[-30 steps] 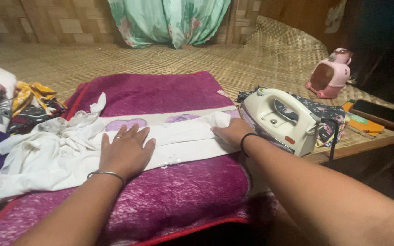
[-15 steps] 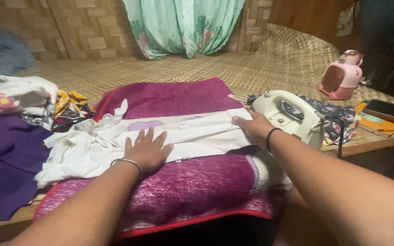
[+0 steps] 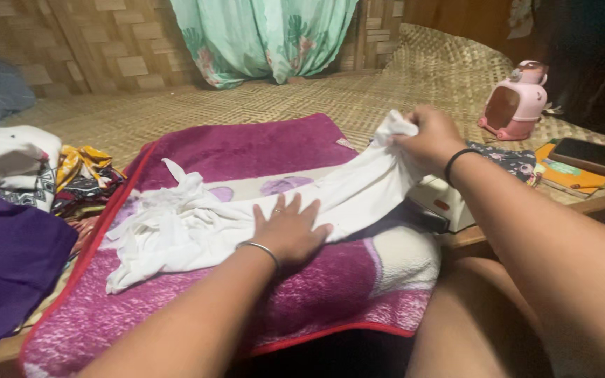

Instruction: The person irons a dark floral garment and a white garment on a small ironing board placed on the floor. They smooth, fold, and press each item with a handheld iron, then set the finished pieces aside.

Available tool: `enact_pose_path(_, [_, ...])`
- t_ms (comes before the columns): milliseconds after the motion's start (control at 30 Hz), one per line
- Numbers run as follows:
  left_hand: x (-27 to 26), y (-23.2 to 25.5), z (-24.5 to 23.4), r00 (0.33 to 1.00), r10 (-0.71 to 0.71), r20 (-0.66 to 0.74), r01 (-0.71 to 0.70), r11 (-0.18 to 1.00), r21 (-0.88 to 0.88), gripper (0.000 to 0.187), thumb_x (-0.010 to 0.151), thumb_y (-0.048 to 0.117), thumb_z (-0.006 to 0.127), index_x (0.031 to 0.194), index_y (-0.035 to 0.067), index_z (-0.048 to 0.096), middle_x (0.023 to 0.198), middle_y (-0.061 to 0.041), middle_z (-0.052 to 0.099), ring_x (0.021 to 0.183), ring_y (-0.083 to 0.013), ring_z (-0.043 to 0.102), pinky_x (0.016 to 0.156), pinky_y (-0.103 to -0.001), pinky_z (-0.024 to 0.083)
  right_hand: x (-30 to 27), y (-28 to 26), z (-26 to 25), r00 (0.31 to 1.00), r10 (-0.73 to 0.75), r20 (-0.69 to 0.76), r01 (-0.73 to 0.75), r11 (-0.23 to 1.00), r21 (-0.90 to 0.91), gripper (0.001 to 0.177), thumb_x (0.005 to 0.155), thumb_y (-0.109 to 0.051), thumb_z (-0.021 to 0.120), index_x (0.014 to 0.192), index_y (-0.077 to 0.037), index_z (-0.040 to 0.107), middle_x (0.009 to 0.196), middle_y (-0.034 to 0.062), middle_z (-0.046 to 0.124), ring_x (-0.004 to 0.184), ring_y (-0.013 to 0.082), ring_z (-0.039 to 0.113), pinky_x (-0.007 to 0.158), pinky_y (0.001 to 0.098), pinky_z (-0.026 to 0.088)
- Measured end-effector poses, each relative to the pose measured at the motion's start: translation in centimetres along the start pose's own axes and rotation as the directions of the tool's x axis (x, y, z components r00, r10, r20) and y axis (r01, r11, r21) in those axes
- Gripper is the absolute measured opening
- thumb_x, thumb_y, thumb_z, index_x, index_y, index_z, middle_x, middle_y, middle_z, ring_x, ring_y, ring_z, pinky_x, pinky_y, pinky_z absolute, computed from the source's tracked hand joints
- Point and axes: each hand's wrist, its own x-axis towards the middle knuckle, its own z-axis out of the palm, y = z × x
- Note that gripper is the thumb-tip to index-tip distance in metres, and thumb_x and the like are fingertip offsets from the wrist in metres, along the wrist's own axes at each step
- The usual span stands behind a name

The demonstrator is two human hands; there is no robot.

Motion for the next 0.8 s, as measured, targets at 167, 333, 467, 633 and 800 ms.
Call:
enact_pose_path(167, [-0.2, -0.2, 1.3, 0.995, 0.070, -0.075, -0.075, 0.995, -0.067, 0.061, 0.098, 0.051, 0.043, 0.150, 0.019, 0.043, 0.160, -0.014, 0.031, 0.150, -0.0365, 0.022, 0.120, -0.065, 0.011, -2.2, -1.8, 5.4, 0.978, -0.194, 0.071, 0.203, 0.967, -0.155, 0.041, 0.071, -0.022, 0.088, 0.102, -0.004, 0.067, 0.100, 0.0222, 0.072, 0.097, 0.0391, 0.070, 0.085, 0.0460, 0.054])
enact_pose_path(333, [0.2, -6.3, -0.8, 0.888, 0.121, -0.445, -0.347, 0.811, -0.472, 0.041, 0.092, 0.034, 0.068, 0.123, 0.008, 0.073, 0.117, -0.014, 0.075, 0.106, -0.0258, 0.073, 0.098, -0.044, 0.058, -8.2, -6.4, 10.8, 0.966, -0.051, 0.254, 0.101, 0.977, -0.189, 0.037, 0.081, -0.031, 0.076, 0.110, -0.011, 0.065, 0.104, 0.0215, 0.073, 0.101, 0.0405, 0.069, 0.089, 0.0489, 0.053])
enact_pose_path(467, [-0.7, -13.6, -2.7, 0.931, -0.217, -0.294, -0.195, 0.388, -0.901, 0.025, 0.091, 0.017, 0.067, 0.113, 0.005, 0.073, 0.096, -0.006, 0.074, 0.083, -0.0114, 0.073, 0.065, -0.029, 0.060, -11.1, -8.7, 11.2, 0.970, 0.112, 0.216, -0.040, 0.950, -0.311, 0.036, 0.084, -0.031, 0.068, 0.116, -0.016, 0.062, 0.102, 0.0196, 0.074, 0.099, 0.0411, 0.070, 0.087, 0.0526, 0.053])
enact_pose_path(633, [-1.0, -22.0, -5.2, 0.767, -0.371, -0.523, -0.182, 0.656, -0.732, 0.022, 0.089, 0.012, 0.071, 0.109, 0.004, 0.077, 0.096, -0.006, 0.079, 0.080, -0.0095, 0.074, 0.073, -0.026, 0.058, -11.5, -10.1, 9.9, 0.969, 0.110, 0.221, -0.044, 0.958, -0.283, 0.030, 0.083, -0.029, 0.070, 0.108, -0.015, 0.064, 0.096, 0.0173, 0.076, 0.092, 0.0382, 0.072, 0.083, 0.0507, 0.054])
enact_pose_path(800, [1.7, -25.5, -6.8, 0.735, -0.487, -0.472, 0.044, 0.728, -0.684, 0.026, 0.089, 0.013, 0.071, 0.113, 0.007, 0.077, 0.100, -0.008, 0.078, 0.081, -0.0150, 0.072, 0.073, -0.031, 0.057, -11.9, -9.7, 10.0, 0.979, 0.097, 0.182, -0.053, 0.971, -0.233, 0.030, 0.082, -0.030, 0.071, 0.106, -0.014, 0.064, 0.090, 0.0161, 0.076, 0.088, 0.0360, 0.073, 0.080, 0.0491, 0.055])
